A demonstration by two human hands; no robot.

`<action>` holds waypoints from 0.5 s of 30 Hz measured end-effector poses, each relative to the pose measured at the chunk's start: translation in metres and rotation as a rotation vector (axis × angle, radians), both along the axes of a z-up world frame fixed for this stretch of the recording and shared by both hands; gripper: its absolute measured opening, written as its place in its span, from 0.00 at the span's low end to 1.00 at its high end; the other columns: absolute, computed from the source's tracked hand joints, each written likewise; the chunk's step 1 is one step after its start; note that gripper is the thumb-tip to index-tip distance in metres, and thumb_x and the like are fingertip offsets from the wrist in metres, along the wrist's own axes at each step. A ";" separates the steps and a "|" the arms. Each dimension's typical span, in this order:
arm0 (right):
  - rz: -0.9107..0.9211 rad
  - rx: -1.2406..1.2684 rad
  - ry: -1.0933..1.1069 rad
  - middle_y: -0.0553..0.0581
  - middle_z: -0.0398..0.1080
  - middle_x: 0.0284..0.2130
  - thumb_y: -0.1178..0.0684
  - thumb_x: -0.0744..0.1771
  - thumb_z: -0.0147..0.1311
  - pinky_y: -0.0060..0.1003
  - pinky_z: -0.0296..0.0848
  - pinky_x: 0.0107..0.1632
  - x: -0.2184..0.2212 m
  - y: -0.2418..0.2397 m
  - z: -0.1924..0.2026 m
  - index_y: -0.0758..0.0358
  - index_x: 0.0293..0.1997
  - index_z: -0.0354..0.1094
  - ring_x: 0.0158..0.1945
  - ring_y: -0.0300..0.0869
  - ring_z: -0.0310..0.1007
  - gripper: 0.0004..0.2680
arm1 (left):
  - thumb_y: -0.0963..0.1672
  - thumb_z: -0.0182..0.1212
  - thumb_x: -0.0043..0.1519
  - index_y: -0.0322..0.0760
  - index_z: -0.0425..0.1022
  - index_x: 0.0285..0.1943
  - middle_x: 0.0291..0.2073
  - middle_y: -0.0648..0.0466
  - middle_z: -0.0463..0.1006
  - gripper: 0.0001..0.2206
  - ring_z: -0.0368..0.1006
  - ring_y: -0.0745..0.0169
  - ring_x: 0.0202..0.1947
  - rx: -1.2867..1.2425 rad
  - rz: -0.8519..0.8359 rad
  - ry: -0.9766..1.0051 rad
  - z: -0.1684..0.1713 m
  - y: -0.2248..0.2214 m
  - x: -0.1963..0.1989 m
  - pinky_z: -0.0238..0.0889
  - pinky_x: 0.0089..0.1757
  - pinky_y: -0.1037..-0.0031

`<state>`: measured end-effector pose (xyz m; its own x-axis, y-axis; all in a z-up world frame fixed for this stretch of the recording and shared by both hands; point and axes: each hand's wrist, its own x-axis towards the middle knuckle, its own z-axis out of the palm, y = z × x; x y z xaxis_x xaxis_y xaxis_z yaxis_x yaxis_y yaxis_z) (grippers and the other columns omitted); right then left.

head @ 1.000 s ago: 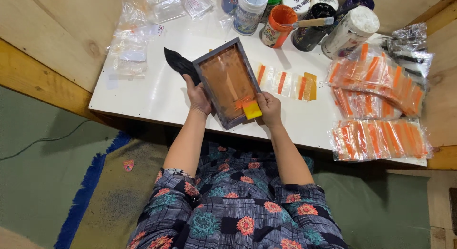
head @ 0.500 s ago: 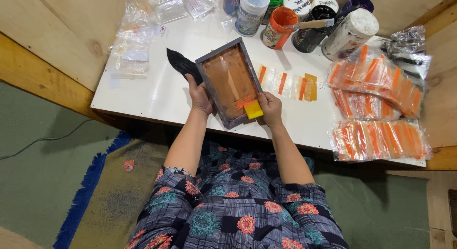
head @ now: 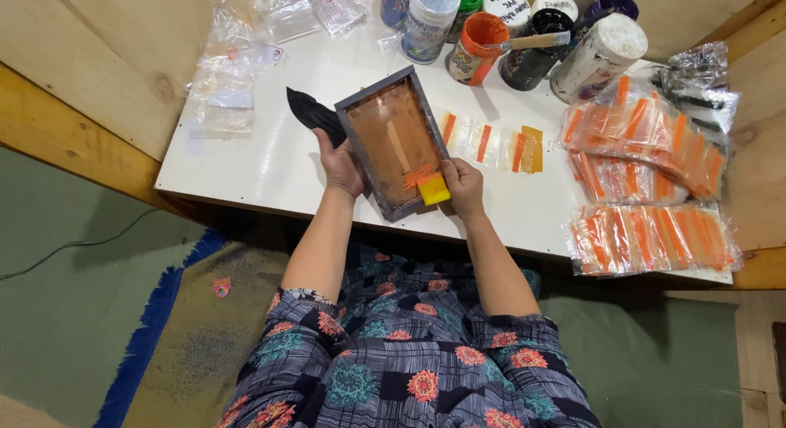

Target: Cleaning orange ink from a screen printing frame using a plastic scraper

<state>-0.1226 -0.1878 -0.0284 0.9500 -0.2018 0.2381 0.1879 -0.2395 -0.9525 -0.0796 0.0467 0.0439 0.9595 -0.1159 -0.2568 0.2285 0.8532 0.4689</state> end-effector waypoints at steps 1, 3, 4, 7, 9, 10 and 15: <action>-0.002 0.000 0.002 0.57 0.67 0.14 0.47 0.72 0.53 0.31 0.68 0.29 -0.001 0.000 -0.002 0.63 0.33 0.76 0.22 0.39 0.65 0.13 | 0.71 0.47 0.53 0.44 0.85 0.50 0.46 0.51 0.84 0.40 0.79 0.49 0.51 0.000 -0.002 0.002 0.001 -0.003 -0.005 0.68 0.57 0.59; -0.025 0.070 0.006 0.54 0.66 0.13 0.46 0.72 0.51 0.28 0.65 0.28 0.000 -0.001 -0.004 0.62 0.31 0.75 0.21 0.38 0.64 0.14 | 0.72 0.50 0.51 0.40 0.85 0.47 0.44 0.45 0.85 0.42 0.79 0.43 0.49 0.117 -0.192 0.043 0.005 -0.008 -0.014 0.69 0.55 0.56; -0.023 0.070 0.005 0.54 0.66 0.13 0.46 0.72 0.51 0.28 0.65 0.28 -0.001 0.001 -0.002 0.62 0.31 0.75 0.21 0.38 0.64 0.14 | 0.72 0.50 0.51 0.40 0.85 0.47 0.44 0.45 0.85 0.42 0.79 0.43 0.49 0.117 -0.190 0.042 0.006 -0.006 -0.015 0.69 0.55 0.56; -0.026 0.079 0.000 0.55 0.65 0.13 0.47 0.72 0.51 0.29 0.66 0.28 0.000 0.001 0.001 0.62 0.31 0.74 0.21 0.38 0.64 0.14 | 0.73 0.49 0.49 0.41 0.85 0.48 0.45 0.45 0.85 0.44 0.79 0.43 0.51 0.183 -0.266 0.019 0.005 -0.002 -0.008 0.68 0.56 0.56; -0.036 0.074 -0.013 0.54 0.66 0.14 0.47 0.72 0.51 0.29 0.65 0.29 0.001 -0.003 -0.005 0.63 0.33 0.75 0.22 0.37 0.63 0.13 | 0.73 0.44 0.48 0.36 0.85 0.41 0.40 0.42 0.84 0.45 0.79 0.41 0.47 -0.053 -0.081 0.021 0.001 -0.002 0.005 0.71 0.54 0.57; -0.037 0.074 -0.012 0.54 0.66 0.14 0.47 0.72 0.51 0.29 0.65 0.29 0.001 -0.002 -0.005 0.63 0.33 0.75 0.22 0.37 0.63 0.13 | 0.73 0.44 0.48 0.36 0.85 0.41 0.40 0.42 0.84 0.45 0.79 0.41 0.47 -0.052 -0.082 0.022 -0.006 0.002 0.009 0.71 0.54 0.57; -0.013 0.060 -0.008 0.57 0.66 0.14 0.46 0.72 0.53 0.31 0.67 0.29 0.003 -0.005 -0.013 0.64 0.34 0.76 0.21 0.40 0.65 0.13 | 0.69 0.49 0.54 0.34 0.83 0.31 0.34 0.40 0.84 0.39 0.79 0.39 0.45 0.112 -0.089 0.089 0.011 -0.001 -0.003 0.68 0.56 0.59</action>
<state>-0.1193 -0.1930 -0.0410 0.9454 -0.2284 0.2327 0.1925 -0.1850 -0.9637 -0.0822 0.0452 0.0544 0.9196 -0.1656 -0.3562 0.3459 0.7712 0.5345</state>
